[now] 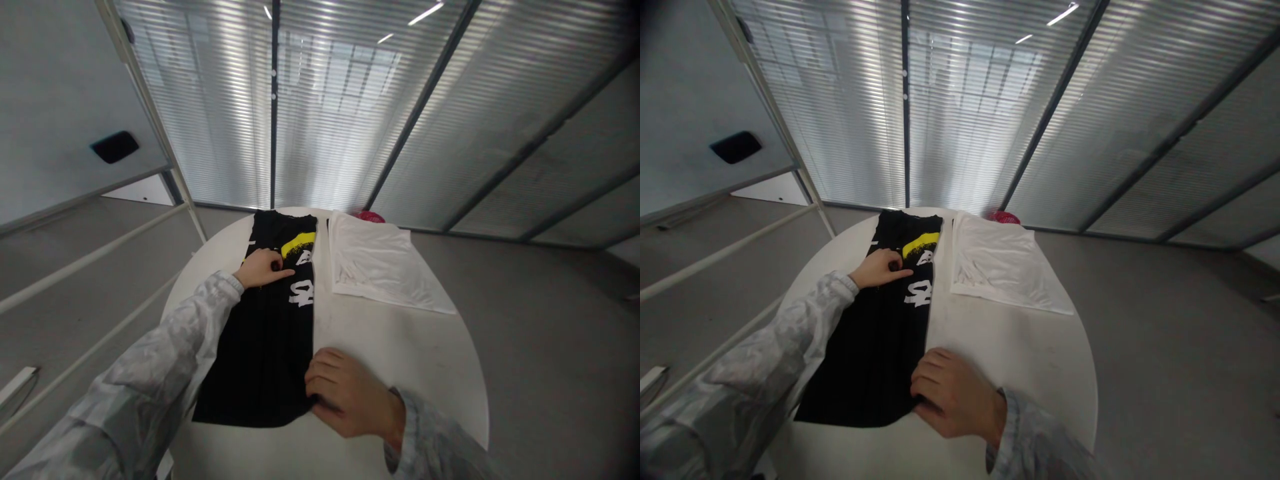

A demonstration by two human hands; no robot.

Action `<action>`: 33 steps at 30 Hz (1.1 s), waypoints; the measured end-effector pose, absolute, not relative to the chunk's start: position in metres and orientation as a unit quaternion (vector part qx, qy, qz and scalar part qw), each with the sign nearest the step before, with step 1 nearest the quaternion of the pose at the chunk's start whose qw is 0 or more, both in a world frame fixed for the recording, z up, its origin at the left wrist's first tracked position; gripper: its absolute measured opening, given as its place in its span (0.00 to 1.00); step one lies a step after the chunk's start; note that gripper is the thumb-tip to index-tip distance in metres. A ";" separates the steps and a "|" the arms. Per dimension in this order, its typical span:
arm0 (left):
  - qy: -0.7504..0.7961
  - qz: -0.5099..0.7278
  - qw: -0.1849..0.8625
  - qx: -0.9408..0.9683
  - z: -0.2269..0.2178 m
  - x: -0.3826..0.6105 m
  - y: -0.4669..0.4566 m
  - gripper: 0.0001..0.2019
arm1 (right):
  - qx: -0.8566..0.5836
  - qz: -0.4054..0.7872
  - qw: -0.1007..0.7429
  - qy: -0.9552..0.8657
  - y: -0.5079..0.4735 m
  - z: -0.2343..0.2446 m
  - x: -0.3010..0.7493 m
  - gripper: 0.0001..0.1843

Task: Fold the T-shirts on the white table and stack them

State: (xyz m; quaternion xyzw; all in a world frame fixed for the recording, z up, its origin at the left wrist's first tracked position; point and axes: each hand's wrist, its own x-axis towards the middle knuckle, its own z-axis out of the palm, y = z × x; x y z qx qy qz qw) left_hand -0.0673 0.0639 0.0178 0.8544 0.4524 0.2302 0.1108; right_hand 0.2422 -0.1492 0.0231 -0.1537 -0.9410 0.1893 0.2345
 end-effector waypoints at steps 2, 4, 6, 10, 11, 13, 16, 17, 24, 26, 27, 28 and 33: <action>0.417 0.230 0.155 0.866 0.017 -0.069 0.065 0.22 | -0.138 0.189 0.241 -0.942 -0.150 0.022 0.243 0.04; 0.385 0.244 0.188 0.870 0.015 -0.070 0.066 0.19 | -0.128 0.182 0.250 -0.942 -0.151 0.023 0.244 0.03; 0.383 0.272 0.205 0.859 0.013 -0.072 0.066 0.19 | -0.125 0.175 0.263 -0.941 -0.153 0.023 0.244 0.02; 0.395 0.299 0.244 0.834 0.010 -0.074 0.065 0.19 | -0.115 0.160 0.260 -0.945 -0.157 0.024 0.242 0.03; 0.392 0.303 0.261 0.828 0.010 -0.074 0.064 0.20 | -0.109 0.151 0.250 -0.950 -0.159 0.025 0.241 0.05; 0.382 0.318 0.304 0.813 0.009 -0.073 0.065 0.21 | -0.096 0.130 0.232 -0.959 -0.161 0.027 0.239 0.07; 0.366 0.342 0.372 0.781 0.007 -0.070 0.065 0.22 | -0.077 0.111 0.230 -0.964 -0.164 0.029 0.235 0.08; 0.362 0.347 0.389 0.773 0.006 -0.069 0.066 0.22 | -0.071 0.106 0.234 -0.964 -0.165 0.029 0.233 0.08; 0.375 0.347 0.356 0.782 0.010 -0.066 0.061 0.23 | -0.040 0.082 0.235 -0.968 -0.168 0.024 0.228 0.08; 0.383 0.318 0.316 0.808 0.012 -0.065 0.059 0.23 | -0.046 0.101 0.222 -0.969 -0.169 0.023 0.230 0.07; 0.385 0.303 0.295 0.821 0.013 -0.065 0.058 0.22 | -0.049 0.115 0.220 -0.967 -0.169 0.023 0.230 0.06; 0.384 0.289 0.277 0.832 0.014 -0.065 0.057 0.22 | -0.055 0.130 0.224 -0.964 -0.169 0.025 0.231 0.06; 0.394 0.278 0.218 0.849 0.015 -0.070 0.060 0.22 | -0.150 0.173 0.272 -0.934 -0.164 0.041 0.231 0.13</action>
